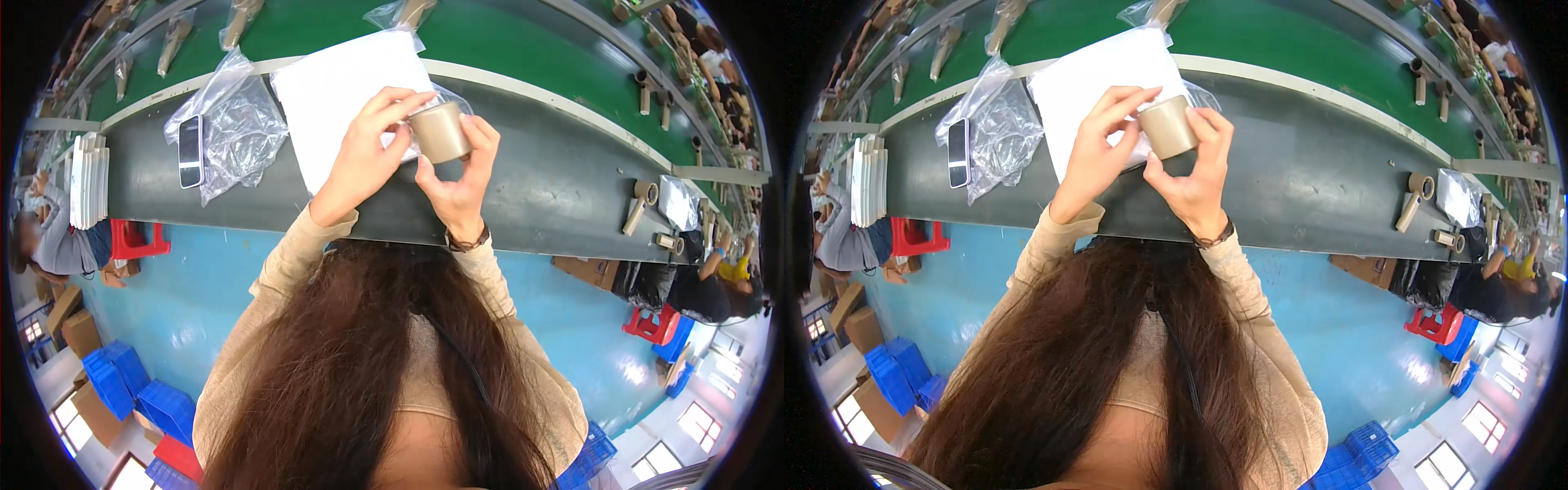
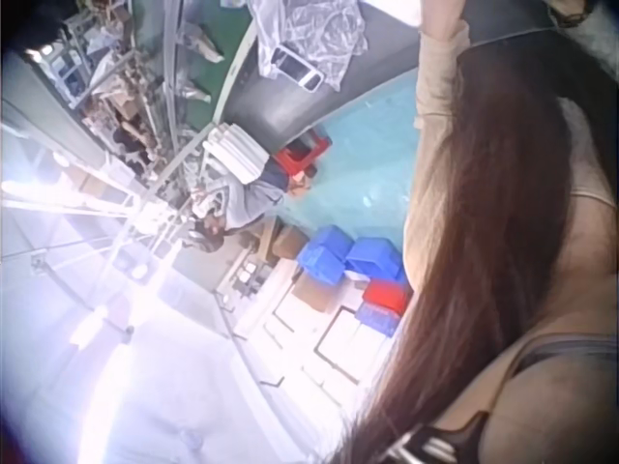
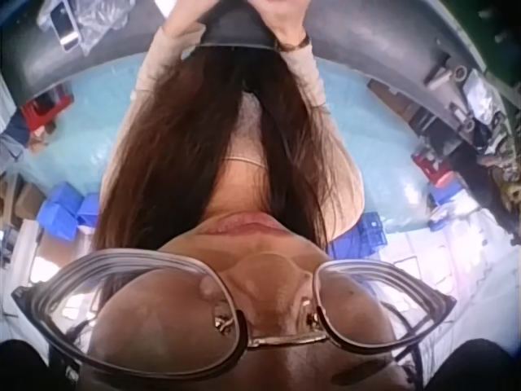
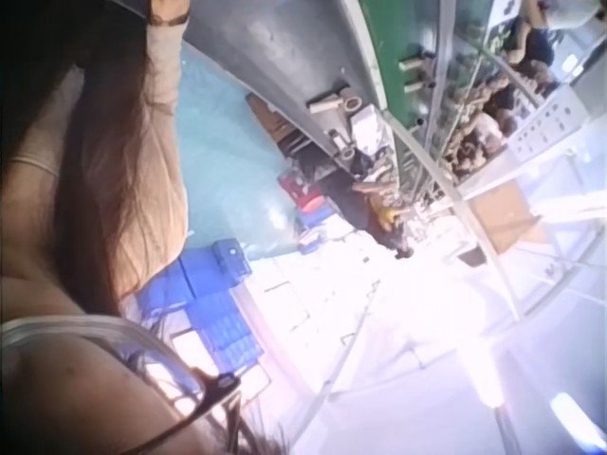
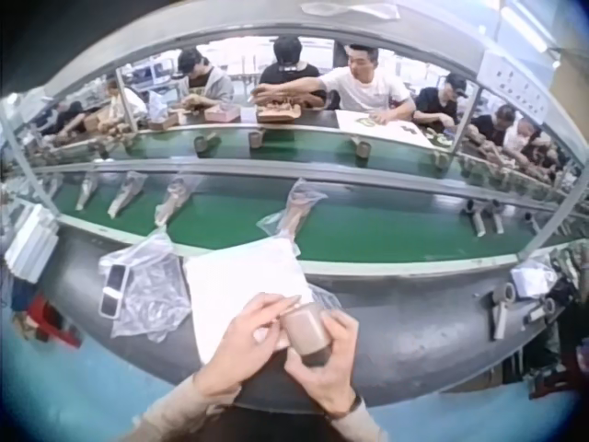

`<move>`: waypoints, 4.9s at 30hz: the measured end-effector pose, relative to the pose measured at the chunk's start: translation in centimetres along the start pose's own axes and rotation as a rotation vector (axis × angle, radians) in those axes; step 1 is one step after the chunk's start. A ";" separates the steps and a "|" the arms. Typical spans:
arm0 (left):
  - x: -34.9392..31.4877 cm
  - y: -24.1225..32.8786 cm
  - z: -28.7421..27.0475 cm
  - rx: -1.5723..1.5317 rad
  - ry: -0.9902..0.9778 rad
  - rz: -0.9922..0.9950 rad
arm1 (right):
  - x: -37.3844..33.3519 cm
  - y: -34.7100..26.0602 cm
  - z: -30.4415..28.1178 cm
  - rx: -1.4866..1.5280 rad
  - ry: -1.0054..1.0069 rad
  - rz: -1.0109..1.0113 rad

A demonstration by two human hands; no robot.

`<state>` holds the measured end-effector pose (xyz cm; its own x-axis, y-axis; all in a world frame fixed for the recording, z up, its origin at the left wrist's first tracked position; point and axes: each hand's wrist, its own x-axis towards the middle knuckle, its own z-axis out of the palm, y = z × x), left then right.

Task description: Putting small handheld fans into individual plastic bags on an assembly line.

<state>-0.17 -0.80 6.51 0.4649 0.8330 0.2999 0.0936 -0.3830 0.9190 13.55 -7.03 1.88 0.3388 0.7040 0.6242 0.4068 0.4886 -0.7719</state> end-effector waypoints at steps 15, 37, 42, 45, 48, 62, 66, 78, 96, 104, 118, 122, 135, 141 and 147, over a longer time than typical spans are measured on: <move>2.2 -2.5 -1.6 -0.252 0.187 -0.224 | 3.5 -2.0 -1.1 -0.469 -0.272 -0.105; 1.7 -0.1 -0.2 0.384 0.378 0.358 | 8.6 -1.7 -1.6 -0.758 -0.659 -0.180; 3.7 -1.2 -2.6 0.540 0.281 0.220 | 14.4 1.2 -3.5 -0.715 -1.113 -0.216; 5.5 -1.4 -3.6 0.466 0.254 0.177 | 17.9 2.6 -2.9 -0.269 -1.347 -0.161; 6.7 -1.0 -4.2 0.324 0.200 0.108 | 18.7 2.6 -3.2 0.082 -1.174 -0.037; 0.3 -5.5 1.5 0.590 -0.282 0.206 | 25.1 14.4 -2.6 -0.711 0.045 -0.227; -0.3 -6.0 1.8 0.702 -0.266 0.161 | 27.4 22.3 -3.0 -0.958 -0.029 -0.274; -0.1 -4.1 1.6 0.537 -0.023 -0.281 | 29.0 30.1 -8.3 -0.911 0.076 -0.135; 0.8 -7.0 -0.2 0.021 -0.187 -0.564 | 34.3 34.9 -29.7 -1.951 -0.442 0.390; 0.5 -6.6 0.0 0.057 -0.038 -0.441 | 28.2 19.4 -24.7 -1.092 -0.201 0.167; -0.4 -7.2 0.7 -0.097 0.044 -0.298 | -3.5 3.2 -3.5 0.130 0.289 0.030; -0.1 -6.0 1.1 -0.090 0.094 -0.187 | -4.5 2.9 -1.6 0.189 0.339 0.107; 0.2 -3.0 1.4 -0.434 -0.106 -0.260 | -3.2 3.9 -0.2 0.150 0.261 -0.049; 1.7 0.0 -0.1 -0.168 0.073 -0.007 | 1.1 0.2 -1.6 -0.357 -0.145 -0.254; 3.0 1.5 -1.4 0.370 0.136 0.315 | 6.3 -2.0 -1.5 -0.656 -0.412 -0.208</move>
<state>0.18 1.68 9.15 0.4046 0.6891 0.6012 0.2847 -0.7196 0.6333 16.17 -4.36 7.58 -0.0877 0.8281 0.5537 0.8863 0.3186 -0.3361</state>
